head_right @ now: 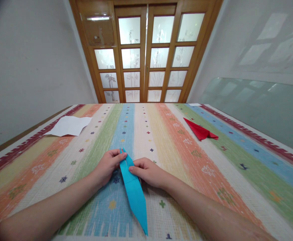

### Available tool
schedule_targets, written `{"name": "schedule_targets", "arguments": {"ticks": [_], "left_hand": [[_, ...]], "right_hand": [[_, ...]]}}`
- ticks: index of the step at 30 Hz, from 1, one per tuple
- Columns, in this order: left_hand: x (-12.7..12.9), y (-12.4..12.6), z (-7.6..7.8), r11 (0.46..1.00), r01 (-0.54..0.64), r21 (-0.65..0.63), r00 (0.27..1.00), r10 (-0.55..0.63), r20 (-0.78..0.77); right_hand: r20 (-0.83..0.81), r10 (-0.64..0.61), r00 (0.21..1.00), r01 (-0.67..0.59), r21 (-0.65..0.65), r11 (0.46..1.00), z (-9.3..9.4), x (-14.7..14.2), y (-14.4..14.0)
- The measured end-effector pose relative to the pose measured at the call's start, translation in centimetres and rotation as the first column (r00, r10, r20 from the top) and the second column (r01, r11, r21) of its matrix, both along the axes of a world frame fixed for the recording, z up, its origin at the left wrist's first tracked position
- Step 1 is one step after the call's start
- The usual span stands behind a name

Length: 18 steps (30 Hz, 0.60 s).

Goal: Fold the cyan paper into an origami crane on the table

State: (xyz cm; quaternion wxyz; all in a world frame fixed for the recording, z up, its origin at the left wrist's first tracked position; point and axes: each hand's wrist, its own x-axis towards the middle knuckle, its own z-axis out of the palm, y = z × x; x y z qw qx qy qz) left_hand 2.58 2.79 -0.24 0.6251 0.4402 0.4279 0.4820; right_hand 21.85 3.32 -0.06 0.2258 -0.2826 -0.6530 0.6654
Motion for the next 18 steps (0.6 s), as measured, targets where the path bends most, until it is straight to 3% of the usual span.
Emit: {"name": "schedule_targets", "arguments": {"ticks": [13,15,18], "left_hand": [[-1.5,1.6,0.4,0.987,-0.158,0.032,0.987,0.158,0.001],[-1.9,2.0,0.5,0.973,-0.231,0.024,0.973,0.231,0.018],[-2.1,2.1,0.7,0.950,-0.306,0.057,0.952,0.305,0.022]], "right_hand": [[0.052,0.023,0.998,-0.023,0.000,1.000,0.1,0.3,0.0],[0.033,-0.022,0.999,0.022,0.007,1.000,0.1,0.1,-0.1],[-0.049,-0.192,0.980,0.191,-0.031,0.981,-0.1,-0.4,-0.1]]}}
